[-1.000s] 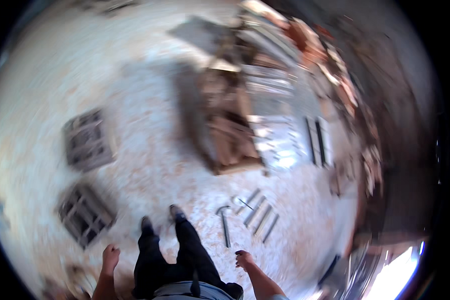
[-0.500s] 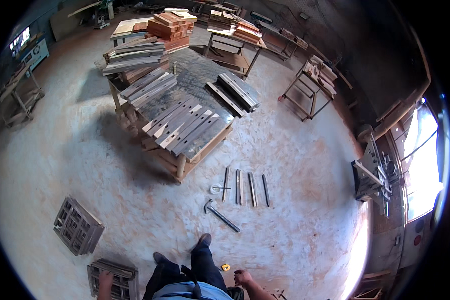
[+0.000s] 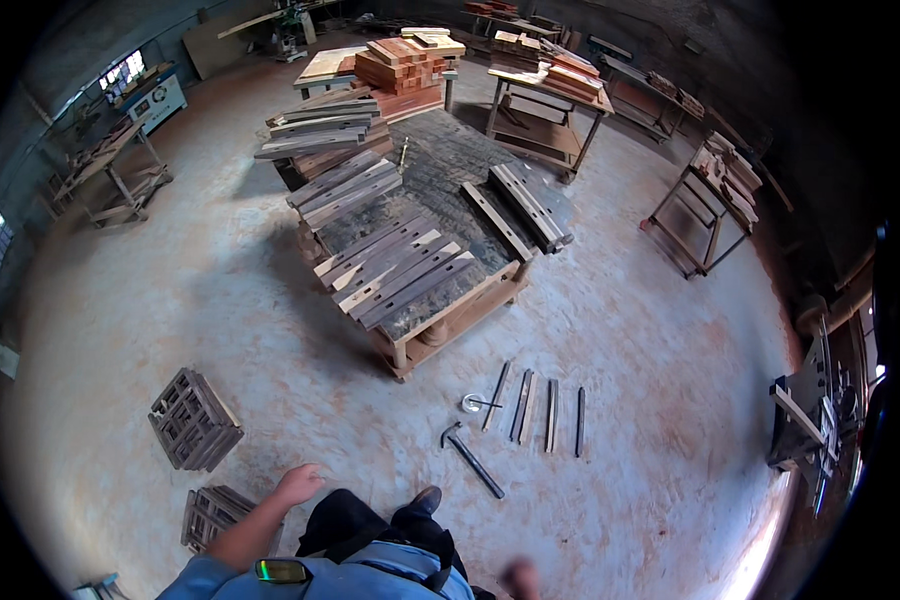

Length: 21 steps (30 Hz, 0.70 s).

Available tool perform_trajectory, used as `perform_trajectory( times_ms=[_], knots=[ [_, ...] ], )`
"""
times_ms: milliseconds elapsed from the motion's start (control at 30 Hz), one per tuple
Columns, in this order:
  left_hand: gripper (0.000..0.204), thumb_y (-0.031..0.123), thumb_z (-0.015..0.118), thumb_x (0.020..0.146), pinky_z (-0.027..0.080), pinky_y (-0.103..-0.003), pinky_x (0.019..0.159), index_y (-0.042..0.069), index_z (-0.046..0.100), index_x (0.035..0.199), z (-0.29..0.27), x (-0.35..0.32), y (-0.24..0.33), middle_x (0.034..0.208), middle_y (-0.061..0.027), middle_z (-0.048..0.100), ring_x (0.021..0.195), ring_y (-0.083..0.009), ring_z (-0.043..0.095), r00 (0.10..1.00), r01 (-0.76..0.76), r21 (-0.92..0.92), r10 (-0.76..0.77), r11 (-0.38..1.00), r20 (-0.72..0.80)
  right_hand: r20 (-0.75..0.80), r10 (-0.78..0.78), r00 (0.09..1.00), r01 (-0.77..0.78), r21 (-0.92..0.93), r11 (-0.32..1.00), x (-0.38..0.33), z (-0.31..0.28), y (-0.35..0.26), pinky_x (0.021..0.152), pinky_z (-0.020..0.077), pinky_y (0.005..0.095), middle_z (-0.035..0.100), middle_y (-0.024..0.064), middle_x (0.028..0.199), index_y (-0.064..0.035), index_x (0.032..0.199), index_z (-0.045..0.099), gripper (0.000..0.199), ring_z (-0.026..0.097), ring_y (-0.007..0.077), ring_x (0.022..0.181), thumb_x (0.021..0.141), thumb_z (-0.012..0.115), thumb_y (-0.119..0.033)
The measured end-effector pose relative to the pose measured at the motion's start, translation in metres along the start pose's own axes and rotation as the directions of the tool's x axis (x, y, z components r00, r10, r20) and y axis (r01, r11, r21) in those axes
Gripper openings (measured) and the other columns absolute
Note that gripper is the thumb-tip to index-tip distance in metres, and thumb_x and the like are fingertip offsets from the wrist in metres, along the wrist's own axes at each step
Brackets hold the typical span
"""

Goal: The person assembles a wooden frame by applying glue to dowels and inserting them into pre-drilled holes in wooden slats. They use a hammer to secure the joints and a tape measure to check dimensions, then place the completed frame on a stack of similar frames.

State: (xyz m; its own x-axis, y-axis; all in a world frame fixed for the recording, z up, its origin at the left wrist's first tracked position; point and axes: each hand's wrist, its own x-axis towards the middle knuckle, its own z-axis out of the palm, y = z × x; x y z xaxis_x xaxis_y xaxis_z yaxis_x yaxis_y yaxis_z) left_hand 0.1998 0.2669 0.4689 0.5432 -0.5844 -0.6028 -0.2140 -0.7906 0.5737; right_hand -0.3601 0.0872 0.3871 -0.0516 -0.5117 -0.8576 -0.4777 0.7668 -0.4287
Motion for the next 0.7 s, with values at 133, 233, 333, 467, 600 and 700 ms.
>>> perform_trajectory(
  times_ms=[133,233,333,467,600,700],
  knots=[
    [0.051,0.031,0.067,0.081,0.052,-0.037,0.082,0.003,0.059,0.124,0.002,0.012,0.030,0.106,-0.0163,0.069,0.095,-0.0289,0.067,0.988,-0.053,0.244,0.016,0.968,0.151,0.007,-0.276,0.961,0.266,-0.295,0.918,0.039,-0.026,0.013,0.072,0.0518,0.0449,0.062,0.0143,0.095,-0.0044,0.113,0.060,0.029,0.062,0.0295,0.083,0.086,0.060,-0.016],
    [0.045,0.031,0.067,0.081,0.052,-0.039,0.080,0.004,0.063,0.117,0.007,0.034,0.001,0.100,-0.0176,0.069,0.091,-0.0307,0.067,0.997,-0.015,0.210,-0.002,0.977,0.084,0.210,-0.784,0.585,0.583,-0.781,0.225,0.075,-0.037,0.038,0.077,0.0506,0.0451,0.062,0.0148,0.100,-0.0055,0.112,0.061,0.029,0.062,0.0302,0.089,0.085,0.061,-0.015],
    [0.037,0.031,0.065,0.081,0.052,-0.041,0.079,0.006,0.067,0.107,0.001,0.061,-0.014,0.094,-0.0188,0.069,0.089,-0.0336,0.066,0.994,0.073,0.176,-0.086,0.982,0.063,0.315,-0.888,0.334,0.494,-0.861,-0.120,0.101,-0.035,0.046,0.081,0.0493,0.0453,0.062,0.0153,0.105,-0.0065,0.112,0.061,0.030,0.061,0.0309,0.095,0.083,0.062,-0.014],
    [0.039,0.032,0.066,0.081,0.052,-0.041,0.080,0.004,0.067,0.108,-0.015,0.118,-0.027,0.095,-0.0191,0.069,0.091,-0.0337,0.066,0.981,0.178,0.140,-0.187,0.974,0.054,0.268,-0.880,0.392,0.621,-0.783,0.038,0.125,-0.002,0.017,0.062,0.0433,0.0452,0.054,0.0115,0.076,-0.0121,0.079,0.054,0.013,0.056,0.0305,0.072,0.072,0.064,-0.009],
    [0.044,0.031,0.066,0.081,0.051,-0.041,0.085,0.002,0.065,0.114,-0.017,0.169,0.061,0.100,-0.0208,0.069,0.096,-0.0341,0.066,0.987,0.101,-0.072,-0.090,0.992,0.134,0.176,-0.830,0.530,0.503,-0.853,0.140,0.124,-0.028,0.001,0.056,0.0419,0.0447,0.052,0.0099,0.067,-0.0125,0.069,0.052,0.015,0.054,0.0300,0.064,0.068,0.065,-0.006],
    [0.047,0.027,0.066,0.082,0.052,-0.038,0.078,0.000,0.061,0.120,-0.019,0.241,0.017,0.097,-0.0191,0.068,0.090,-0.0249,0.066,1.000,0.008,-0.043,-0.008,0.999,0.000,0.209,-0.770,0.602,0.579,-0.779,0.241,0.129,-0.003,-0.068,0.054,0.0416,0.0435,0.052,0.0092,0.067,-0.0125,0.069,0.052,0.015,0.053,0.0284,0.061,0.067,0.065,-0.006]
  ],
)
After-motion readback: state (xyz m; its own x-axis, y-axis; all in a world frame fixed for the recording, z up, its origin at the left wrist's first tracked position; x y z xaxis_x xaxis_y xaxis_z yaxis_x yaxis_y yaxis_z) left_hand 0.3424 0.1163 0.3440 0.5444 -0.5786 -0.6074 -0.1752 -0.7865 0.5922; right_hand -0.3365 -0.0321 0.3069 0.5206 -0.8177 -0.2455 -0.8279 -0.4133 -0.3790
